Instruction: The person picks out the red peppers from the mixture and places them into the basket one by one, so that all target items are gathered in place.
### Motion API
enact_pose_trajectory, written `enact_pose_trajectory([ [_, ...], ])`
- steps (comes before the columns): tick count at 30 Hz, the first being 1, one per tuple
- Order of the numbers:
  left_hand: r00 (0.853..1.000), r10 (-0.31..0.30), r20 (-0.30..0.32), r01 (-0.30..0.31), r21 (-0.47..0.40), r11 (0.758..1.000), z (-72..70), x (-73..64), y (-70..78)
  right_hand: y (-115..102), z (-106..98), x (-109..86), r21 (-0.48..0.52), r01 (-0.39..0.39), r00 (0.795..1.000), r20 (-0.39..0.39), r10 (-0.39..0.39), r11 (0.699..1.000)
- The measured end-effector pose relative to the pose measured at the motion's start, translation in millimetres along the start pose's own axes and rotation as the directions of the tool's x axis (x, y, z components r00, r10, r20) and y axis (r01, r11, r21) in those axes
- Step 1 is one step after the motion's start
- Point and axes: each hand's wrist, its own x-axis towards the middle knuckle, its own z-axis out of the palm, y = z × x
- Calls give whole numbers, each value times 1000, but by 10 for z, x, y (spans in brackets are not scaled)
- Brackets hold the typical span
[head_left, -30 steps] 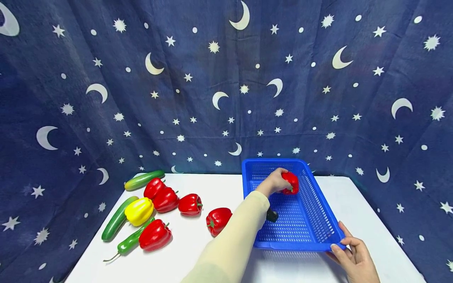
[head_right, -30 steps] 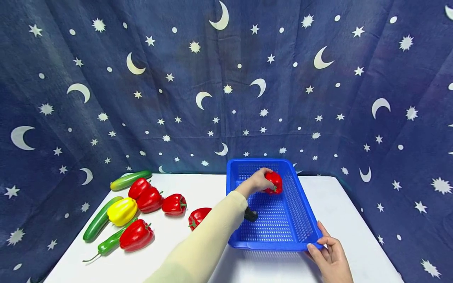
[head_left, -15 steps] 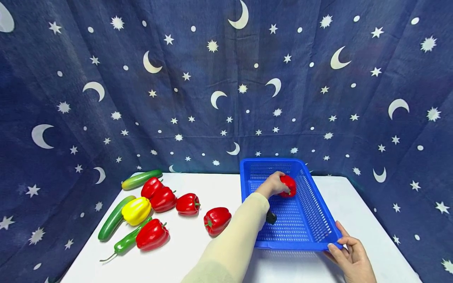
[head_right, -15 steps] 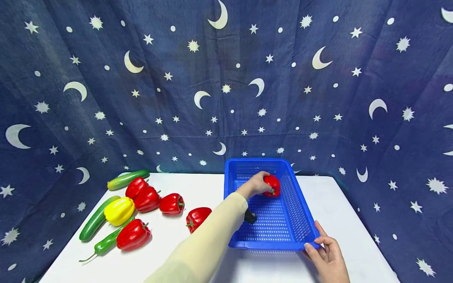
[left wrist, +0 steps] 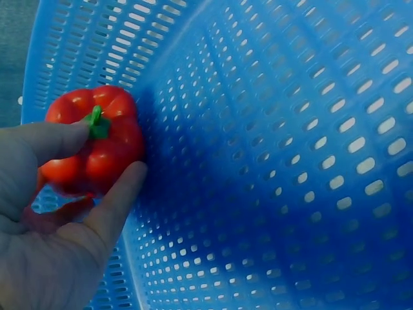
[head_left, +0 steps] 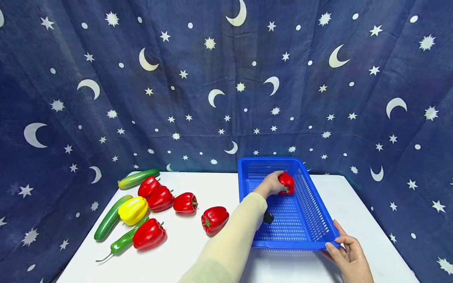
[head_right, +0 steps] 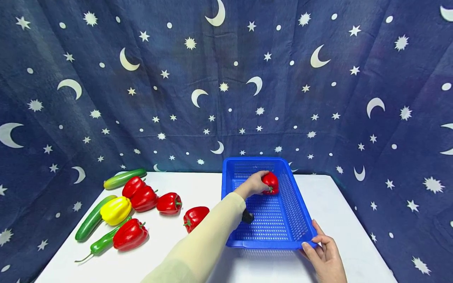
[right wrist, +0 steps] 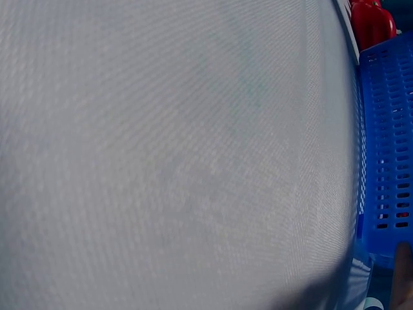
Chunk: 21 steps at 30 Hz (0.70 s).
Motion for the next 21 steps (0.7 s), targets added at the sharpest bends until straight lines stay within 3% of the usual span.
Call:
enact_pose_trajectory([
  [4, 999, 49, -12, -48, 106, 993, -3, 17, 2, 3, 20, -4, 15, 15, 1000, 1, -15, 1000],
  [8, 997, 78, -2, -77, 150, 986, -26, -26, 36, 1, 27, -4, 11, 15, 1000, -4, -15, 1000],
  [15, 995, 97, -3, -96, 135, 986, -47, -149, 76, -13, 8, -4, -64, -22, 1000, -3, 22, 998],
  [21, 998, 64, 22, -65, 48, 997, -26, -107, 80, -52, 16, -7, -110, -70, 998, -18, 68, 991],
])
